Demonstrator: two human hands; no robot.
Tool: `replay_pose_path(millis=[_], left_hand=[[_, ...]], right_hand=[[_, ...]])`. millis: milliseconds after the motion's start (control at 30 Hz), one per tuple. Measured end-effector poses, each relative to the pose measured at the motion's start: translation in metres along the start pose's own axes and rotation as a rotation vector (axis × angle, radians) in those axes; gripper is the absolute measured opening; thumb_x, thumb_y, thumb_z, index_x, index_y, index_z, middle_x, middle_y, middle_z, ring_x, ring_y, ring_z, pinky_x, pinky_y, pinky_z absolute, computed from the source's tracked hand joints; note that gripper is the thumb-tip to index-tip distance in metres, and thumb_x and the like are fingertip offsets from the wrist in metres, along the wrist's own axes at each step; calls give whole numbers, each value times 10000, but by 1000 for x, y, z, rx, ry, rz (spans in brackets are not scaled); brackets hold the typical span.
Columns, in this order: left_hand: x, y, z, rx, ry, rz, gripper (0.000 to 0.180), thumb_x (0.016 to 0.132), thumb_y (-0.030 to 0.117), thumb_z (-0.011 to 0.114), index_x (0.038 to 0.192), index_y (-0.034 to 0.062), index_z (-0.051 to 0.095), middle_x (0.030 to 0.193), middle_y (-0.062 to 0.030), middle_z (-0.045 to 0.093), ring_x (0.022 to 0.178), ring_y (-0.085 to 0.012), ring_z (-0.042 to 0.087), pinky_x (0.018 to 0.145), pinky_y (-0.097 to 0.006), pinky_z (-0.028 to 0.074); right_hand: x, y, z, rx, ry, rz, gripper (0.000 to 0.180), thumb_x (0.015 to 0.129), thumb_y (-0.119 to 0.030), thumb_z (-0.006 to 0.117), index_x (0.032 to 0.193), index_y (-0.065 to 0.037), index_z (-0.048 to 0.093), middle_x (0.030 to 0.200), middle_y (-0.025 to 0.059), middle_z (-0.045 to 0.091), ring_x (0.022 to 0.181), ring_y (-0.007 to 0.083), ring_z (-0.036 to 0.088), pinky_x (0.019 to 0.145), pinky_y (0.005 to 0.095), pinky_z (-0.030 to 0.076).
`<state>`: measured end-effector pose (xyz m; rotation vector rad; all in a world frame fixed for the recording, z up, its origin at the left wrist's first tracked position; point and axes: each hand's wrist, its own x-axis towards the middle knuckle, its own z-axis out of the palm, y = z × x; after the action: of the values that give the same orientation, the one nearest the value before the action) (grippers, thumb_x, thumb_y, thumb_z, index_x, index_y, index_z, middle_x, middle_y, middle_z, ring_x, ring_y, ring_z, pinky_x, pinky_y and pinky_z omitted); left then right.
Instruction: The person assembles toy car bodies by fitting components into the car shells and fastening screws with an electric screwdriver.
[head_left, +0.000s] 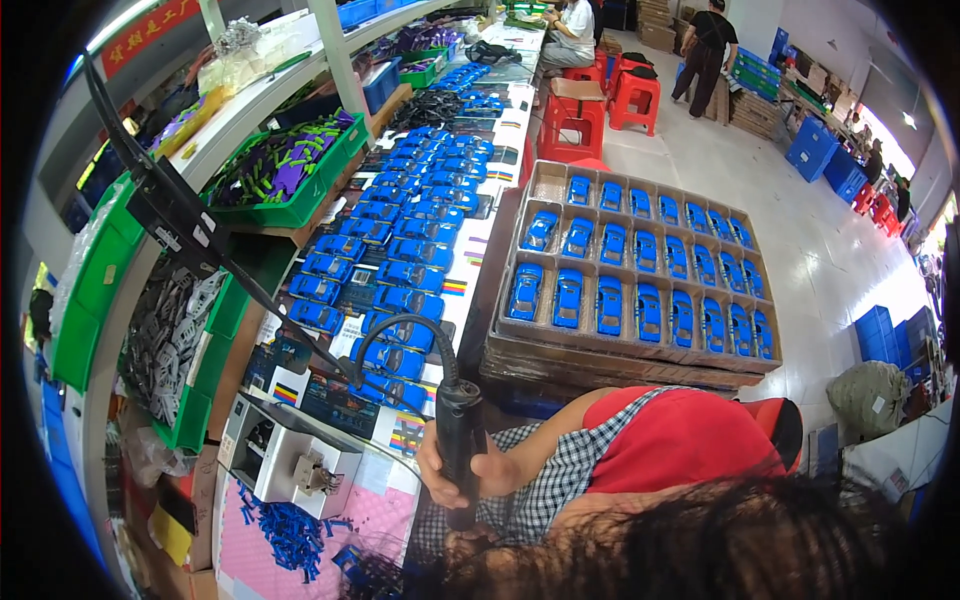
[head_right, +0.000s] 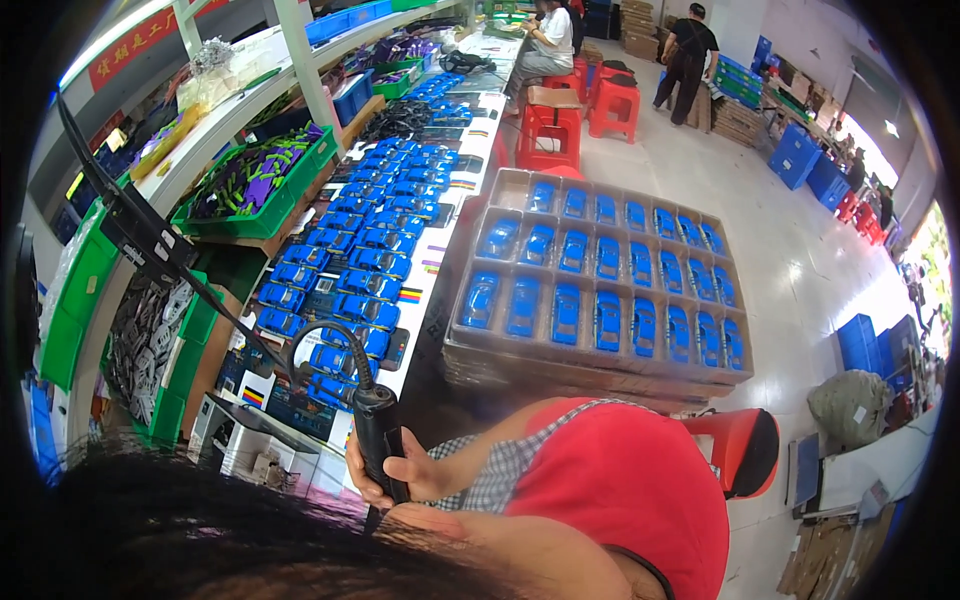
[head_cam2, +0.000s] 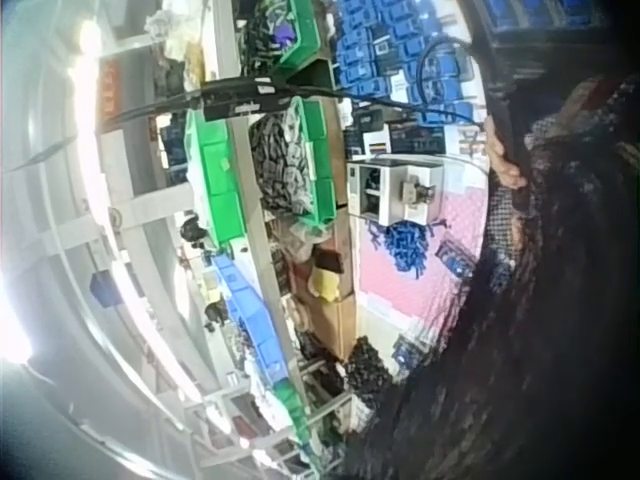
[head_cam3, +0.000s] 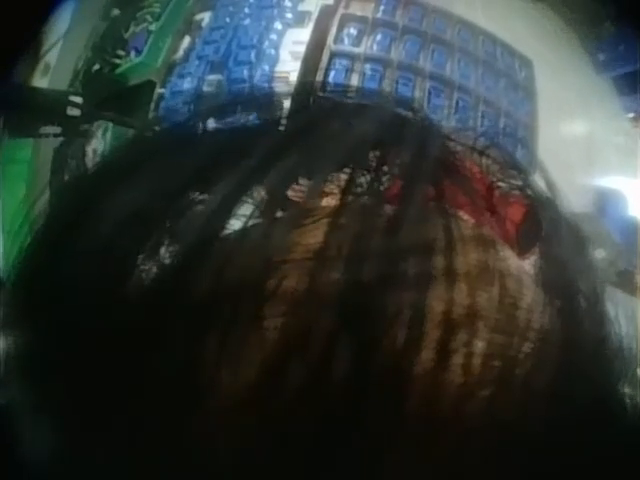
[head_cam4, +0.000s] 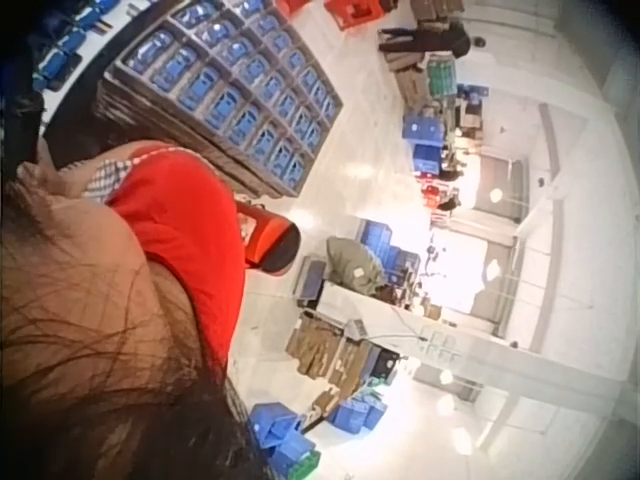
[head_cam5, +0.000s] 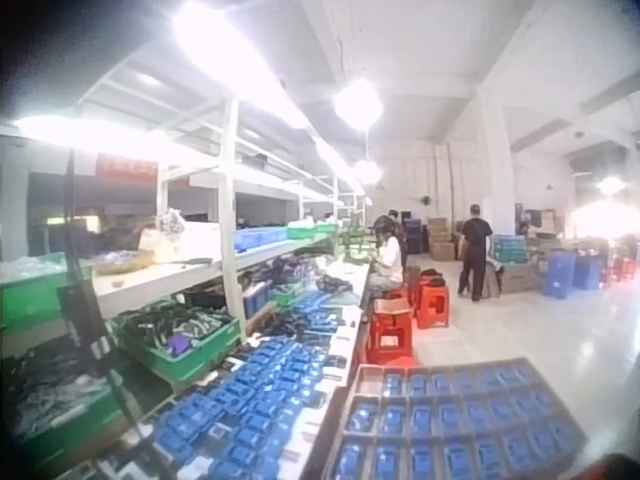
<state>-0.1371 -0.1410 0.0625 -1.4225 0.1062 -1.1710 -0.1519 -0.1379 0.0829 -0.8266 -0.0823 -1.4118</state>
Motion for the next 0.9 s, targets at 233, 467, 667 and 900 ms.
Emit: replay_pose_path(millis=[233, 467, 667, 900], left_hand=[[1, -2, -2, 195, -53, -3, 735, 730, 764, 418, 840, 58, 244, 708, -80, 316, 591, -152, 380, 534, -229, 282], [5, -6, 1, 410, -118, 14, 724, 724, 727, 476, 853, 49, 256, 708, -93, 332, 595, -163, 391, 545, -234, 296], [2, 0, -3, 597, -161, 43, 718, 710, 688, 536, 865, 42, 264, 715, -108, 344, 615, -181, 404, 583, -247, 314], [-12, 31, 32, 454, 147, 73, 540, 821, 491, 612, 893, 7, 383, 622, -105, 445, 465, -174, 461, 456, -246, 393]], right_hand=[[3, -2, 5, 24, 29, 48, 534, 725, -458, 700, 883, 9, 493, 674, 97, 551, 495, 137, 507, 430, 236, 411], [1, -7, 14, 36, 56, 112, 541, 713, -468, 707, 870, 11, 510, 665, 96, 560, 489, 138, 509, 423, 237, 409], [1, -7, 20, 61, 88, 172, 548, 702, -476, 713, 858, 14, 524, 658, 96, 567, 483, 139, 510, 418, 238, 408], [6, 16, -12, 250, -145, 228, 506, 810, -393, 658, 974, -8, 373, 727, 97, 488, 535, 124, 493, 472, 233, 424]])
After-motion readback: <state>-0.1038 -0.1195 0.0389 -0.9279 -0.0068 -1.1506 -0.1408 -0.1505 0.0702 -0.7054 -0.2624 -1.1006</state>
